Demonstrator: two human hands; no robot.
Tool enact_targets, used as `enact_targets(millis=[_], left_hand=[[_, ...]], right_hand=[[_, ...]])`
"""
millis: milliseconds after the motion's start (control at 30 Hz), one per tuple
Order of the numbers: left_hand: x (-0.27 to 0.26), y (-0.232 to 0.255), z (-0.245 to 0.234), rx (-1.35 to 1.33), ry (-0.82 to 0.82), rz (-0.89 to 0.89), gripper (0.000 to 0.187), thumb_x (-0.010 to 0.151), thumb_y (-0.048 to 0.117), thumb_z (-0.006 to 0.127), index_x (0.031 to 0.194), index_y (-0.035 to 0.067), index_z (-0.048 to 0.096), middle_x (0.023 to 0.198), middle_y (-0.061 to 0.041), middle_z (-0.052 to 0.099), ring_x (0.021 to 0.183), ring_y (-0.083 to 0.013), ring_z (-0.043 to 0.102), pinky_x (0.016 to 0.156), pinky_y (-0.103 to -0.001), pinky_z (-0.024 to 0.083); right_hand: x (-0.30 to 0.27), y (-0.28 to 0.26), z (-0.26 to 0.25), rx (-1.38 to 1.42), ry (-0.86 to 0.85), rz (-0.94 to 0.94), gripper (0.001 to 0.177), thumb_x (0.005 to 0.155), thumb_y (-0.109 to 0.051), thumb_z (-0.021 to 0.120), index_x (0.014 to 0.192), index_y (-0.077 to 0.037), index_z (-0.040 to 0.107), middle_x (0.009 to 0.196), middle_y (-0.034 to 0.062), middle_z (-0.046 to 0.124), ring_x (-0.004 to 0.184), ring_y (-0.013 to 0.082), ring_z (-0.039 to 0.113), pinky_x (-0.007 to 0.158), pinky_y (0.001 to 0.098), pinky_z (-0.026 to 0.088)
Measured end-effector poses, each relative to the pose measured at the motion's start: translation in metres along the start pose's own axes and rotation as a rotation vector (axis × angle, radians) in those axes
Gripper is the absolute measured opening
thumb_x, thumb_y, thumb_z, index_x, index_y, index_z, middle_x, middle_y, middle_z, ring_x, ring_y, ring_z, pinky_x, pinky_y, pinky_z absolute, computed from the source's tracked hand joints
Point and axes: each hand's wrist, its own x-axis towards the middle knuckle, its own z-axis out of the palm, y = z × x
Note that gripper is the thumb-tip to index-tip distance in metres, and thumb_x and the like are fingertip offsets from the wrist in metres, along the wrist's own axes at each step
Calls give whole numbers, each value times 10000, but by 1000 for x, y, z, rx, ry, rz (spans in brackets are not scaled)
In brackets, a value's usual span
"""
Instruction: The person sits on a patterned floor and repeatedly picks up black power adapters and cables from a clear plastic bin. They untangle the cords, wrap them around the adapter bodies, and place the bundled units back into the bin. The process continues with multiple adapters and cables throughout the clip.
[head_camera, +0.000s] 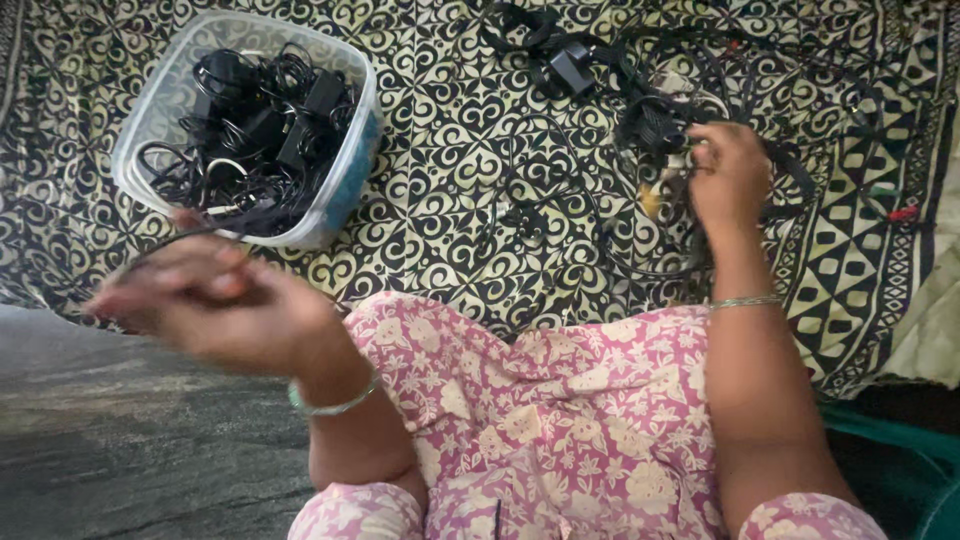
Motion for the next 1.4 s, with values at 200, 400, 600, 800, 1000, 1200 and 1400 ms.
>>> enact_targets(millis=[200,400,600,800,1000,1200,1400], left_hand=[[12,9,-3,-314,160,-425,514,1183,351,392,925,-1,664,742,-117,635,510,-125,539,726,-321,604],[-12,-41,3,90,249,-350,427,1160,344,415,1023,29,668,770,-47,652,608,-88,568,568,-230,429],[-68,-158,-50,924,-365,-380,290,1140,177,433,1291,47,645,1212,-108,694,1035,-148,674,900,-305,546],[-105,-163,-58,1374,-680,-3,637,884,57,652,1468,-54,422,1426,-240,509,1345,-408,458,1161,-504,308],[-124,-142,-8,1003,-1071,-78,553,963,179,700,1457,84,470,1441,-120,552,1418,-339,484,1281,-493,296],[-152,-140,12,759,-1182,-221,593,991,299,657,1468,6,459,1394,-191,562,1323,-368,515,1163,-493,375],[-159,-167,-15,587,-1147,-743,272,1129,296,510,1060,60,625,927,-99,633,824,-251,626,768,-318,516]], right_hand=[[-3,132,-29,-225,334,106,157,993,5,640,1015,-93,760,1102,112,720,1024,329,675,863,438,531],[-1,112,-83,251,468,154,174,943,36,767,1080,-48,700,1067,82,704,929,184,654,757,295,536],[-3,6,-88,579,-407,441,253,973,-118,731,1221,-72,706,950,-62,671,805,24,574,661,165,430],[1,-49,-68,815,-436,399,163,1052,-163,676,1186,-73,702,887,-49,624,764,13,550,626,149,374],[-6,-82,-63,1247,-15,379,113,1180,-136,643,1233,-44,603,820,-31,530,687,42,473,611,183,350],[-20,-114,-61,1473,-156,323,175,1166,-201,618,1193,-35,571,679,-9,456,580,39,401,575,202,311],[-26,-108,-65,1567,-118,168,180,1173,-216,641,1179,-44,588,636,-31,484,521,35,414,536,204,312]])
